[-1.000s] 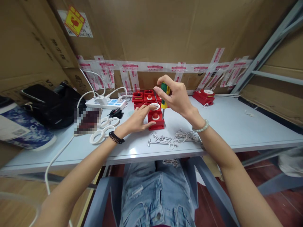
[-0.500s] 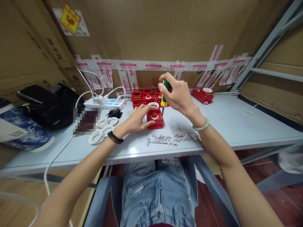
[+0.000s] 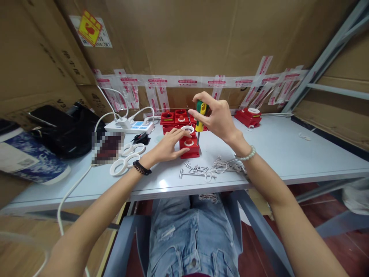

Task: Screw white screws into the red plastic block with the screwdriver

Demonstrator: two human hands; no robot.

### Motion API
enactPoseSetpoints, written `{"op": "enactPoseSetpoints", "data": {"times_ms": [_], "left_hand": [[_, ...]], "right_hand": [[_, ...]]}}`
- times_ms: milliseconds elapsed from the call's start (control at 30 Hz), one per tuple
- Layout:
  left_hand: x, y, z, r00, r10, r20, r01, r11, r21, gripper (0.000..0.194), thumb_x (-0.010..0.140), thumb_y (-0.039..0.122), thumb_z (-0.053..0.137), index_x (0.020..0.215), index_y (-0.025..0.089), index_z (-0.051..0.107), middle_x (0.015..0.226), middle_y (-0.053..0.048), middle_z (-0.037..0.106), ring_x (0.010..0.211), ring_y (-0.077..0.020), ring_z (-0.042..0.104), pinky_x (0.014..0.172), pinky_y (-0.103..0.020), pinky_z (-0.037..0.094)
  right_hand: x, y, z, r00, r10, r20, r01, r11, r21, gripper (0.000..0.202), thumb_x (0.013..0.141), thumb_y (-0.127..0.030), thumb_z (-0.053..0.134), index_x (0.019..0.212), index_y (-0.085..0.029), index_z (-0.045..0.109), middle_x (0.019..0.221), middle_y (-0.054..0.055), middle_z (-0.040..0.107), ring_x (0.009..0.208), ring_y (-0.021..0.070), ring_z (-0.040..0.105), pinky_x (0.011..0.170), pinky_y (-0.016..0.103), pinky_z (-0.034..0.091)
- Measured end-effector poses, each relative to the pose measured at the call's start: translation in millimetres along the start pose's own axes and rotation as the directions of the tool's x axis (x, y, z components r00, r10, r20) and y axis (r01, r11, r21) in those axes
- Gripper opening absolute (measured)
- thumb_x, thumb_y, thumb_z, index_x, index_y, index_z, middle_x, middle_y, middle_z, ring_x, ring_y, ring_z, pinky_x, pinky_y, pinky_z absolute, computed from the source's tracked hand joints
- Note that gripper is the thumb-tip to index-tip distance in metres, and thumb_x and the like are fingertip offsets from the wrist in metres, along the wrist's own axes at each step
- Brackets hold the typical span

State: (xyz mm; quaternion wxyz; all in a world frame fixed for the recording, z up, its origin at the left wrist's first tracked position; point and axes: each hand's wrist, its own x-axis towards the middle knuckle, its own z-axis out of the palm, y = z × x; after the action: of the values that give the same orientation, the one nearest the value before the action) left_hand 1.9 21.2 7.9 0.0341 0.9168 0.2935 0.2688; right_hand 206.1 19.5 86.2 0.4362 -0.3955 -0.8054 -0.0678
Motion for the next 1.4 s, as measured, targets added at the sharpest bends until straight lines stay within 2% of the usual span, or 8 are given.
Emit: {"op": "enactPoseSetpoints", "data": {"times_ms": [133, 333, 667, 933, 1033, 1100, 1167, 1400], "left_hand": [[0.4, -2.2, 0.8, 0.999, -0.014, 0.034, 0.014, 1.000, 0.025, 0.035, 0.091, 0.040, 0.055, 0.121, 0.023, 0.054, 0.132, -0.010, 0.055, 0.121, -0.0302, 0.048, 0.102, -0.053, 0.039], [-0.3, -5.8, 1.3, 0.995, -0.064, 0.073, 0.061, 0.997, 0.037, 0.040, 0.091, 0.043, 0.055, 0.126, 0.025, 0.052, 0.141, -0.009, 0.049, 0.129, -0.0320, 0.043, 0.104, -0.060, 0.036], [-0.1, -4.0, 0.9, 0.996, -0.055, 0.064, 0.051, 0.997, 0.062, 0.039, 0.091, 0.044, 0.055, 0.124, 0.024, 0.053, 0.140, -0.010, 0.050, 0.125, -0.0314, 0.045, 0.102, -0.057, 0.039], [-0.1, -8.0, 2.6, 0.996, -0.047, 0.074, 0.043, 0.997, 0.056, 0.040, 0.091, 0.046, 0.054, 0.124, 0.024, 0.053, 0.140, -0.009, 0.049, 0.125, -0.0311, 0.045, 0.103, -0.058, 0.038], [0.1, -9.0, 3.0, 0.996, -0.036, 0.076, 0.032, 0.998, 0.058, 0.040, 0.091, 0.045, 0.055, 0.125, 0.023, 0.053, 0.139, -0.010, 0.050, 0.124, -0.0310, 0.045, 0.103, -0.058, 0.038], [0.3, -9.1, 3.3, 0.997, -0.033, 0.074, 0.029, 0.998, 0.054, 0.041, 0.091, 0.045, 0.055, 0.125, 0.023, 0.053, 0.138, -0.010, 0.051, 0.124, -0.0311, 0.046, 0.103, -0.058, 0.038], [0.4, -8.7, 3.5, 0.997, -0.034, 0.068, 0.030, 0.998, 0.048, 0.041, 0.091, 0.045, 0.055, 0.125, 0.024, 0.054, 0.136, -0.010, 0.052, 0.124, -0.0313, 0.046, 0.103, -0.058, 0.038], [0.1, -6.2, 3.0, 0.996, -0.057, 0.068, 0.054, 0.997, 0.052, 0.038, 0.091, 0.044, 0.055, 0.123, 0.025, 0.054, 0.139, -0.009, 0.050, 0.125, -0.0316, 0.045, 0.103, -0.058, 0.038]], "right_hand": [[0.1, -3.4, -3.9, 1.000, 0.014, 0.011, -0.014, 1.000, -0.028, 0.029, 0.089, -0.035, 0.049, 0.113, -0.021, 0.060, 0.068, -0.002, 0.057, 0.057, 0.0131, 0.046, 0.062, 0.029, 0.036], [-0.4, -6.9, -10.6, 0.987, -0.069, 0.142, 0.043, 0.983, 0.178, 0.031, 0.091, -0.031, 0.046, 0.121, -0.025, 0.052, 0.079, -0.002, 0.060, 0.062, 0.0114, 0.049, 0.065, 0.028, 0.042], [0.2, -3.3, -7.6, 0.999, 0.012, -0.034, -0.013, 0.999, -0.029, 0.014, 0.088, -0.035, 0.057, 0.092, -0.022, 0.059, 0.065, -0.001, 0.052, 0.063, 0.0147, 0.048, 0.066, 0.031, 0.039], [7.0, -10.7, 11.9, 0.980, 0.004, -0.197, -0.028, 0.993, -0.116, 0.029, 0.089, -0.047, 0.053, 0.084, -0.019, 0.056, 0.064, 0.005, 0.051, 0.078, 0.0239, 0.057, 0.067, 0.033, 0.040], [9.6, -19.5, 7.9, 0.998, 0.035, -0.060, -0.040, 0.995, -0.094, 0.022, 0.093, -0.039, 0.048, 0.091, -0.019, 0.057, 0.068, 0.004, 0.054, 0.076, 0.0213, 0.056, 0.069, 0.033, 0.039], [9.5, -21.8, 2.4, 0.997, -0.005, 0.082, 0.006, 1.000, -0.015, 0.018, 0.094, -0.034, 0.045, 0.100, -0.022, 0.057, 0.072, 0.002, 0.056, 0.072, 0.0178, 0.054, 0.069, 0.032, 0.039], [8.2, -20.9, -0.6, 0.989, -0.052, 0.141, 0.044, 0.997, 0.061, 0.018, 0.094, -0.035, 0.045, 0.104, -0.024, 0.055, 0.075, 0.000, 0.058, 0.069, 0.0154, 0.052, 0.069, 0.031, 0.040], [2.7, -13.7, 14.4, 0.995, 0.072, -0.069, -0.073, 0.997, -0.013, 0.015, 0.093, -0.033, 0.045, 0.099, -0.024, 0.055, 0.067, 0.001, 0.051, 0.065, 0.0171, 0.050, 0.067, 0.034, 0.040]]}}
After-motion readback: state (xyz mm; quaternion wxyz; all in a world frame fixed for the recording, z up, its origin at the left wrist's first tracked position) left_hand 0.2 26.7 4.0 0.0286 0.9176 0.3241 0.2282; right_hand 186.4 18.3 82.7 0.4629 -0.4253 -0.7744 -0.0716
